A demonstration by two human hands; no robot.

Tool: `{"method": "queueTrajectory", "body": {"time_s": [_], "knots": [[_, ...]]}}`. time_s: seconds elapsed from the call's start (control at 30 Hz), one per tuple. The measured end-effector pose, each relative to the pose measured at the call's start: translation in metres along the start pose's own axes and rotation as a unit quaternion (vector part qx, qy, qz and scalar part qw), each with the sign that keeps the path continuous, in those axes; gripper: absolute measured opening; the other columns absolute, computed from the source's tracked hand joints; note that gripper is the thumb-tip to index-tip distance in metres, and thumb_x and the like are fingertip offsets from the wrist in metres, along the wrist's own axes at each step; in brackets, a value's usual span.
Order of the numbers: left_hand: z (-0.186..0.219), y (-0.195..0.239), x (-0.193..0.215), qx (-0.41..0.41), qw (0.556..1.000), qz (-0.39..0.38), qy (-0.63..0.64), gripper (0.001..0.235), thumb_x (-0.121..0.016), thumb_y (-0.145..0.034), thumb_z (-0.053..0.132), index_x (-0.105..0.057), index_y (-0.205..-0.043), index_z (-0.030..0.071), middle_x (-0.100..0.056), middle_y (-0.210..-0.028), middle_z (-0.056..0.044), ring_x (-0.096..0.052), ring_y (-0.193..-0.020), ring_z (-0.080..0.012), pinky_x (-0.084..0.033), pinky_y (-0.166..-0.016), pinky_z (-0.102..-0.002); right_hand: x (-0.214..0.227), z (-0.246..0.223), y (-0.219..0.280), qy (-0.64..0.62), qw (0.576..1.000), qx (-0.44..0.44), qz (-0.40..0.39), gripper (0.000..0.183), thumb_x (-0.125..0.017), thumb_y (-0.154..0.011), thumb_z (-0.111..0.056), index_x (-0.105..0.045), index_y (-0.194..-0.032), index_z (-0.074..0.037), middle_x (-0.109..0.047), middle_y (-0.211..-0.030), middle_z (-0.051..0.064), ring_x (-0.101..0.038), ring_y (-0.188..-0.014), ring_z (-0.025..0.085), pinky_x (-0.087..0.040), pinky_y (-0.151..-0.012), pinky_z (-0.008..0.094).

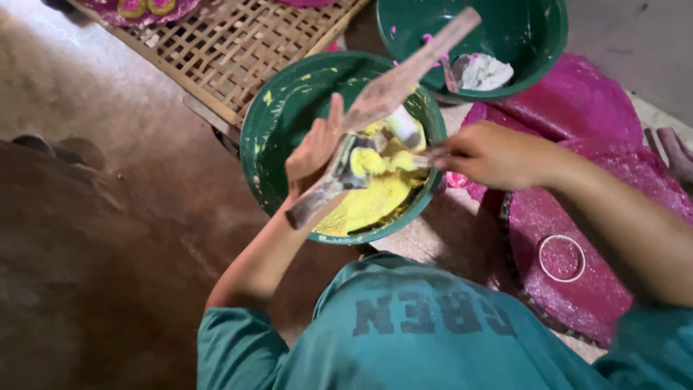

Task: The person scoops yellow paste from a green bowl and presses it into a wooden mold to form yellow rings on a pink glittery surface. They then scoop pink paste and press it into the center of each yellow ring to create a two-toned decorative pattern.

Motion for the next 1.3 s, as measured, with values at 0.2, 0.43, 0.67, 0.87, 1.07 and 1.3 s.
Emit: {"method": "queueTrajectory", "body": {"time_s": [0.2, 0.43, 0.67, 0.87, 1.07, 1.3], "knots": [[0.022, 0.019, -0.019, -0.219, 0.956, 0.034, 0.19, 0.086, -0.076, -0.076, 0.027, -0.043, -0.155, 0.014, -0.044, -0.159, -0.02, -0.051, -0.136, -0.0363, -0.044, -0.108, -0.046, -0.048, -0.096, 0.002, 0.483, 0.857, 0.163, 0.075, 0.024, -0.059, -0.088, -0.02, -0.066, -0.106, -0.006, -0.068, -0.086, 0.009, -0.072, -0.074, 0.025, -0.059, -0.058, 0.039], [-0.035, 0.027, -0.006, -0.126, 0.968, 0.069, 0.205, 0.088, -0.082, -0.075, 0.033, -0.044, -0.152, 0.013, -0.044, -0.16, -0.013, -0.051, -0.138, -0.037, -0.043, -0.112, -0.044, 0.027, -0.124, 0.047, 0.419, 0.9, 0.092, 0.081, 0.032, -0.061, -0.082, -0.016, -0.067, -0.113, -0.009, -0.066, -0.09, 0.004, -0.071, -0.07, 0.023, -0.057, -0.05, 0.038], [0.003, 0.028, -0.018, -0.172, 0.96, 0.049, 0.217, 0.09, -0.084, -0.066, 0.029, -0.05, -0.148, 0.014, -0.048, -0.158, -0.01, -0.05, -0.139, -0.0366, -0.043, -0.11, -0.046, -0.052, -0.124, -0.017, 0.486, 0.861, 0.14, 0.057, 0.021, -0.061, -0.082, -0.014, -0.062, -0.1, -0.003, -0.068, -0.087, 0.01, -0.073, -0.073, 0.026, -0.059, -0.058, 0.036], [-0.04, 0.029, -0.006, 0.02, 0.953, -0.007, 0.303, 0.067, -0.076, -0.085, 0.034, -0.055, -0.147, 0.021, -0.061, -0.142, -0.011, -0.061, -0.13, -0.0298, -0.048, -0.108, -0.041, -0.023, -0.088, 0.029, 0.369, 0.924, 0.068, 0.072, 0.029, -0.061, -0.089, -0.015, -0.065, -0.115, -0.007, -0.068, -0.089, 0.007, -0.073, -0.073, 0.025, -0.057, -0.052, 0.039], [-0.043, 0.036, 0.022, -0.081, 0.948, 0.261, 0.16, 0.065, -0.079, -0.089, 0.032, -0.055, -0.144, 0.008, -0.034, -0.159, -0.028, -0.04, -0.148, -0.0402, -0.032, -0.12, -0.053, -0.028, -0.055, 0.002, 0.042, 0.97, 0.084, 0.226, 0.05, -0.066, -0.08, -0.001, -0.067, -0.129, -0.003, -0.073, -0.108, 0.022, -0.072, -0.087, 0.037, -0.057, -0.072, 0.043], [-0.099, 0.007, -0.026, 0.038, 0.685, 0.174, 0.706, 0.07, -0.065, -0.094, 0.04, -0.035, -0.153, 0.016, -0.04, -0.163, -0.027, -0.039, -0.147, -0.0364, -0.023, -0.128, -0.038, -0.108, -0.031, -0.024, -0.136, 0.966, 0.095, 0.197, 0.034, -0.062, -0.097, -0.004, -0.065, -0.131, -0.002, -0.073, -0.108, 0.025, -0.075, -0.095, 0.035, -0.058, -0.082, 0.039]]}}
Point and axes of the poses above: each hand's wrist, its own y-axis away from the middle knuckle, its own x-axis out of the back of the hand, z = x × y, the point moved 7 cm from there along -y, towards the middle knuckle
